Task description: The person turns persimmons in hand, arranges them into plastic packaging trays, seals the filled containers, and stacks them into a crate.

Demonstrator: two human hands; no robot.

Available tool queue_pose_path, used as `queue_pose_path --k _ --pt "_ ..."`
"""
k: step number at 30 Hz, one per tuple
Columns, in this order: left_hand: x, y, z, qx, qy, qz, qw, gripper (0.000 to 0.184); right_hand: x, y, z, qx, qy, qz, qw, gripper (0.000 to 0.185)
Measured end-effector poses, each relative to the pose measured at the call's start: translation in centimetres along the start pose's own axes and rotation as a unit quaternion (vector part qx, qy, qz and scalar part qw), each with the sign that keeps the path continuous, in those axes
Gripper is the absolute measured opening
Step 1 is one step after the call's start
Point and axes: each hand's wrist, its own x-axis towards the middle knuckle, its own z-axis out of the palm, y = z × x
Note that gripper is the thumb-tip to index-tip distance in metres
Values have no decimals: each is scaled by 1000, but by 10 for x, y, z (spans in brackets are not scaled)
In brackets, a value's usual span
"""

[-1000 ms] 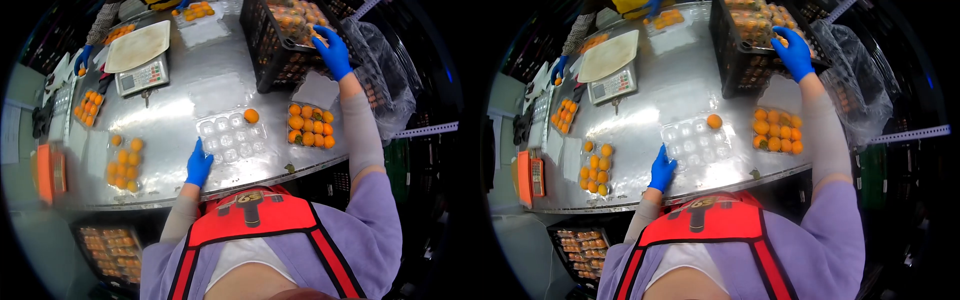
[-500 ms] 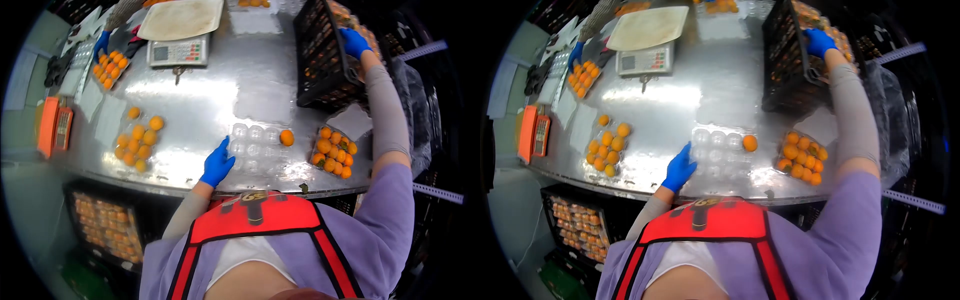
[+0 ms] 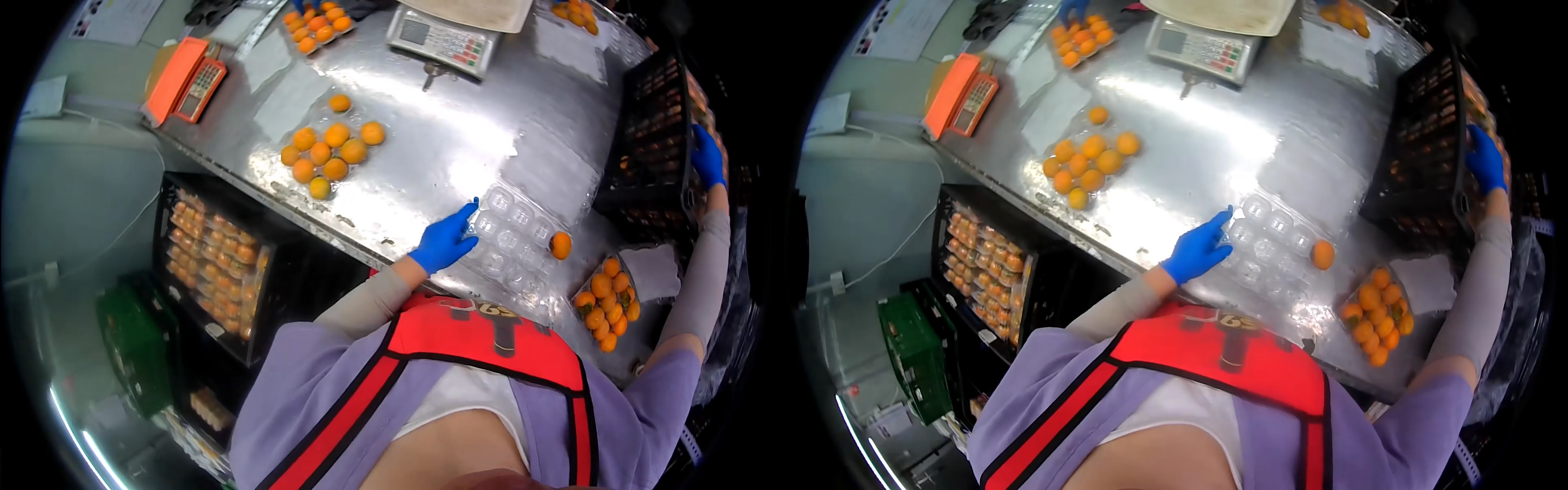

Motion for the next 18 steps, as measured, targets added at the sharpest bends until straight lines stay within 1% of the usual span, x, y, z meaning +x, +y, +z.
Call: queue_pose_path --k 1,3,4,6,8,10,11,13,14,16,18 --pt "-4 0 -2 1 7 -2 1000 70 -3 6 -3 3 2 -6 1000 42" --pt "-11 -2 -7 -104 14 -28 994 72 -6 19 -4 40 46 17 998 50" --pt "-14 -4 -12 -103 18 -29 994 72 -4 30 -1 41 48 13 998 50" --pt "-23 -10 -26 -90 50 -62 993 73 -2 46 4 174 52 42 982 57" --pt "-30 -22 -37 -105 72 -80 989 70 -3 45 -4 178 36 63 981 59" --pt "-36 -28 -46 -81 74 -82 991 69 -7 43 -12 132 61 46 988 57" --pt "-36 -29 -47 -81 71 -80 991 69 -10 44 -16 130 62 50 988 57" --pt "-37 -26 -45 -86 53 -79 992 69 -19 27 -33 162 105 -7 981 54" --pt "-36 -25 -41 -84 47 -77 992 69 -25 27 -39 160 105 -1 981 54" --pt "-31 -21 -30 -95 6 -47 994 68 -35 23 -53 270 139 -31 952 50" --pt "-28 -12 -18 -92 -17 -30 995 66 -51 24 -73 276 136 -10 952 48"
